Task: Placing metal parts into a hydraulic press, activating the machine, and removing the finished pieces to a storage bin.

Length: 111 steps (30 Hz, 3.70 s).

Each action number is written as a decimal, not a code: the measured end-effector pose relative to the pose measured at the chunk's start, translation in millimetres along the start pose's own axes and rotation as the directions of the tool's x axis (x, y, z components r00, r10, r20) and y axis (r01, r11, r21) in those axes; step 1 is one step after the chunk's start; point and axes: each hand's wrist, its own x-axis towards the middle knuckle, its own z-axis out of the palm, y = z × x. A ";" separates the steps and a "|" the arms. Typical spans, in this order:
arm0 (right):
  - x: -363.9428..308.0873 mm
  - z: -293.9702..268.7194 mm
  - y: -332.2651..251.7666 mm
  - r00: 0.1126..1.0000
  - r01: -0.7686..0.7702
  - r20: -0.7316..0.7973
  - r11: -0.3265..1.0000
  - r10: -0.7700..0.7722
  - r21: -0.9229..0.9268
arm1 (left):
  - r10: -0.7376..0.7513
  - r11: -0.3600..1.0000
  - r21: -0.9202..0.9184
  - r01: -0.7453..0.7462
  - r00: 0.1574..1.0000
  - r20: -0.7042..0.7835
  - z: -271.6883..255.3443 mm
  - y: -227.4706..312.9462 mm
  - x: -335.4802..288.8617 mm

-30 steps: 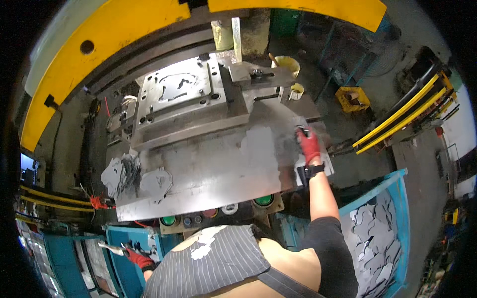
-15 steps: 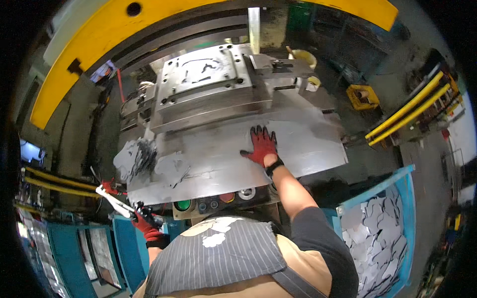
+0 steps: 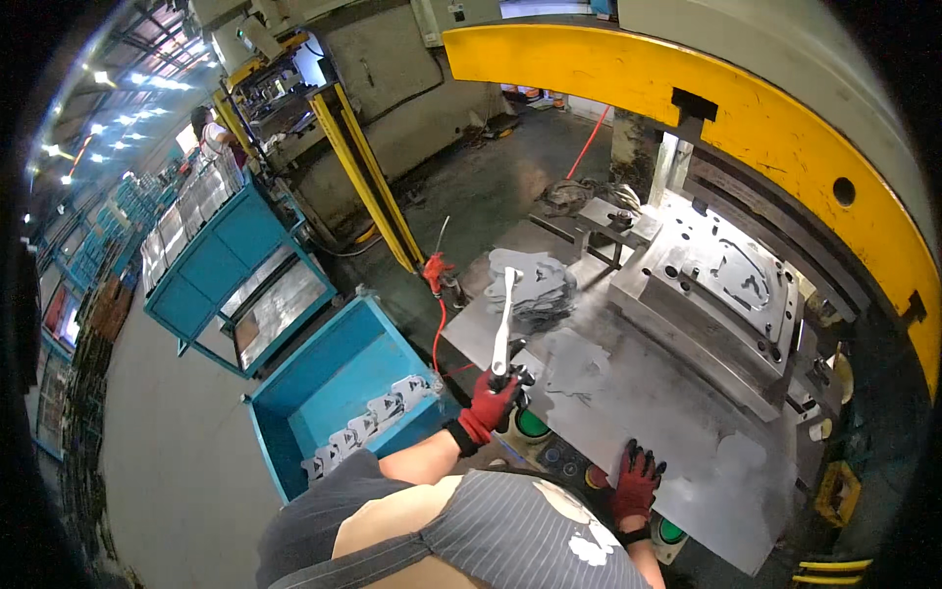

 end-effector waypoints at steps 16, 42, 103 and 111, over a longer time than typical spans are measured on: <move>-31.2 -25.2 147.7 0.796 0.123 0.004 -0.168 0.605 0.978 | -0.049 0.997 -0.034 0.064 0.941 0.335 19.2 35.5 2.2; -38.8 -8.3 130.0 0.842 0.067 0.298 -0.635 0.449 0.769 | 0.000 0.998 -0.039 0.049 0.620 0.784 288.1 139.0 169.0; 319.2 -187.4 208.1 0.732 -0.609 -0.318 0.788 0.603 0.093 | -0.485 0.874 0.210 0.438 0.815 0.317 -60.1 31.5 -45.0; 316.0 -198.9 147.3 0.856 -0.516 -0.103 0.845 0.506 -0.139 | -0.425 0.904 0.198 0.380 0.849 0.312 -50.8 39.5 -40.8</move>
